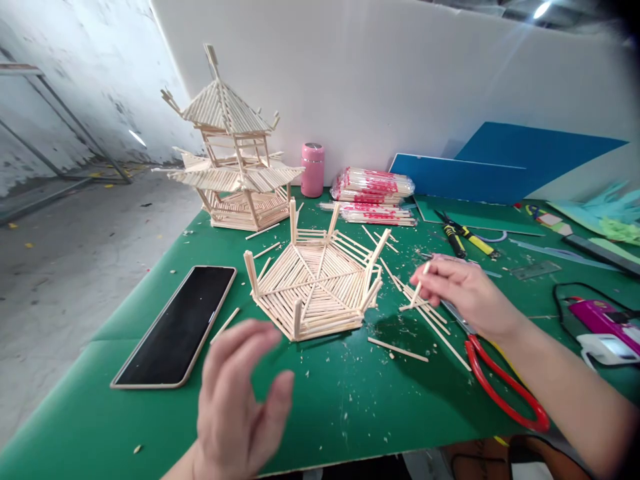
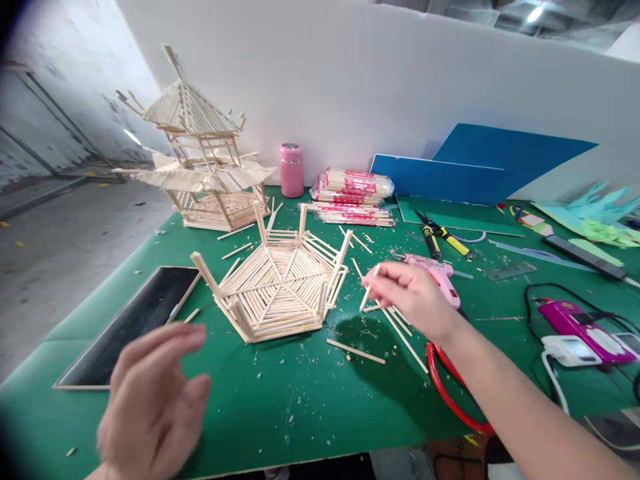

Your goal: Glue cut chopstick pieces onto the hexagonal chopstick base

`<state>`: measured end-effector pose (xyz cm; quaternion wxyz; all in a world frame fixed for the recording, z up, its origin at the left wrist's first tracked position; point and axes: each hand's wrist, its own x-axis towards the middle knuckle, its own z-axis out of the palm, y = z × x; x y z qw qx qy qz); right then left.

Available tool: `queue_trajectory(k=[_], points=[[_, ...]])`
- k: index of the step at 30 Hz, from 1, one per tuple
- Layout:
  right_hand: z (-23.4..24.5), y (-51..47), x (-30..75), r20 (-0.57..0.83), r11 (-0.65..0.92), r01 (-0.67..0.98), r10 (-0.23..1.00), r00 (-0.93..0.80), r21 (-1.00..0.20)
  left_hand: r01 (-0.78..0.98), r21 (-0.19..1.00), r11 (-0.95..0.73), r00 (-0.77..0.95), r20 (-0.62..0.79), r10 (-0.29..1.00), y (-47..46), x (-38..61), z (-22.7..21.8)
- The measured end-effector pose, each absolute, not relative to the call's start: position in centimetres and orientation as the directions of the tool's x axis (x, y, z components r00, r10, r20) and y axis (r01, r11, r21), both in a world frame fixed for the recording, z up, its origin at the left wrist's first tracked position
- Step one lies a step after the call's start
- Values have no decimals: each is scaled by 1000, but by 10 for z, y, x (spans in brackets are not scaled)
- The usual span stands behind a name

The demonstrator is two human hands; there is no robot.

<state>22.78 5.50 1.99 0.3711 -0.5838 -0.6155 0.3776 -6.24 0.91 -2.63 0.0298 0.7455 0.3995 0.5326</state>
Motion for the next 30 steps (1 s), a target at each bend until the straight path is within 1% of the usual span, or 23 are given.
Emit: queue_trajectory(k=[1, 2, 3, 4, 6, 7, 9, 10, 12, 14, 16, 18, 21, 27, 30], points=[[22, 43, 219, -46, 27, 413, 985, -167, -910, 532, 434, -727, 197, 772, 605, 1, -55, -24], [24, 32, 209, -101, 9, 382, 959, -266, -924, 460, 439, -772, 252, 769, 587, -7, -47, -22], [25, 22, 199, -132, -1, 361, 932, -339, -933, 395, 490, -777, 272, 746, 608, -14, -38, -20], [25, 14, 190, -137, 10, 356, 913, -385, -934, 369, 597, -713, 258, 671, 695, -20, -28, -19], [23, 3, 173, -107, 73, 356, 880, -462, -932, 320, 792, -521, 265, 453, 851, -29, -13, -18], [22, 0, 167, -79, 113, 358, 873, -481, -927, 290, 864, -412, 289, 331, 898, -31, -9, -18], [17, -2, 158, -38, 160, 354, 870, -491, -922, 250, 951, -183, 346, 89, 934, -32, -5, -17], [14, -3, 156, -36, 151, 341, 874, -485, -928, 232, 970, -71, 368, -20, 930, -32, -6, -18], [7, -2, 153, -74, 64, 285, 890, -450, -956, 182, 971, 155, 388, -216, 896, -30, -9, -18], [0, -2, 153, -132, -46, 216, 906, -402, -975, 103, 922, 373, 398, -382, 834, -28, -12, -19], [-7, -2, 152, -170, -111, 178, 917, -362, -978, 10, 843, 538, 422, -492, 762, -27, -13, -19], [-11, -2, 152, -181, -127, 177, 924, -338, -976, -85, 786, 612, 445, -520, 729, -25, -13, -20], [-14, -2, 151, -181, -130, 168, 926, -332, -977, -179, 781, 598, 423, -488, 764, -22, -14, -22], [-18, -4, 150, -157, -98, 183, 926, -342, -978, -195, 786, 587, 427, -470, 772, -18, -13, -27], [-21, -6, 148, -136, -80, 179, 933, -333, -981, -164, 801, 575, 437, -463, 771, -16, -11, -25]])
